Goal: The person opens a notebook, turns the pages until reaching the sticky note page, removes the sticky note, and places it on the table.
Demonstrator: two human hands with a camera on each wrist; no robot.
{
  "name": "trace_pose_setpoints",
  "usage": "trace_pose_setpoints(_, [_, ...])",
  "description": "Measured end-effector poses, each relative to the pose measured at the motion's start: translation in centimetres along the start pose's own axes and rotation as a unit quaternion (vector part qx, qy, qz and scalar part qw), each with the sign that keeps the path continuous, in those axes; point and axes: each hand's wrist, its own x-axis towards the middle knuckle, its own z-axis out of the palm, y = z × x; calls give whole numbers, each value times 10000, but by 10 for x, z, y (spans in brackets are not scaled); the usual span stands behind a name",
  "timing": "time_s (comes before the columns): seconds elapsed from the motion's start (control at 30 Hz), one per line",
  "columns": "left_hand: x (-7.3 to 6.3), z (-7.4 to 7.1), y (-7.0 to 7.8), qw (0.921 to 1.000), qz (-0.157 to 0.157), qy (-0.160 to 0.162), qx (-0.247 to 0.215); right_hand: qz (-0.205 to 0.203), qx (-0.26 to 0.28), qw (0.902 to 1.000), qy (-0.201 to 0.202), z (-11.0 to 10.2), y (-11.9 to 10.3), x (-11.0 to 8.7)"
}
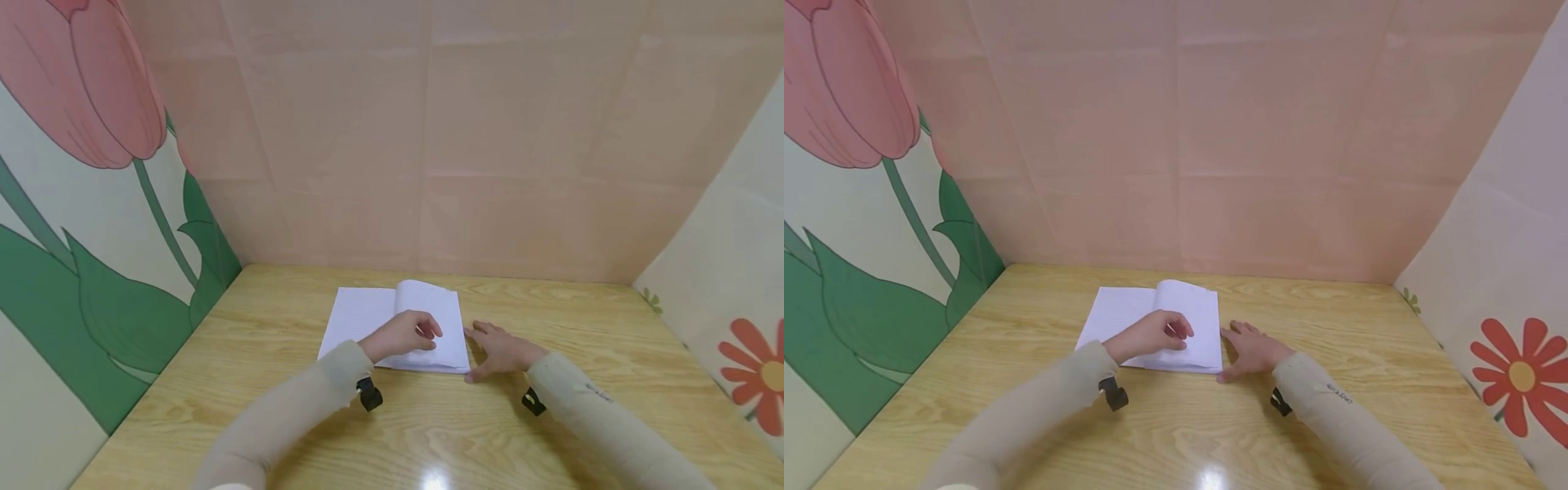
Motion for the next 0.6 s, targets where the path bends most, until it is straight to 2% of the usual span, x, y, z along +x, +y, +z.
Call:
trace_pose_setpoints(0.17, [2, 12, -7, 9993, -326, -202, -39, -16, -41, 10000, 7, 0, 0, 1])
trace_pose_setpoints(0.27, [3, 16, -10, 9986, -465, -240, 115, -58, -61, 10000, 32, 0, 2, 1])
trace_pose_setpoints(0.6, [6, 25, -15, 9963, -423, -244, 706, -115, -15, 9999, 59, -1, 0, -1])
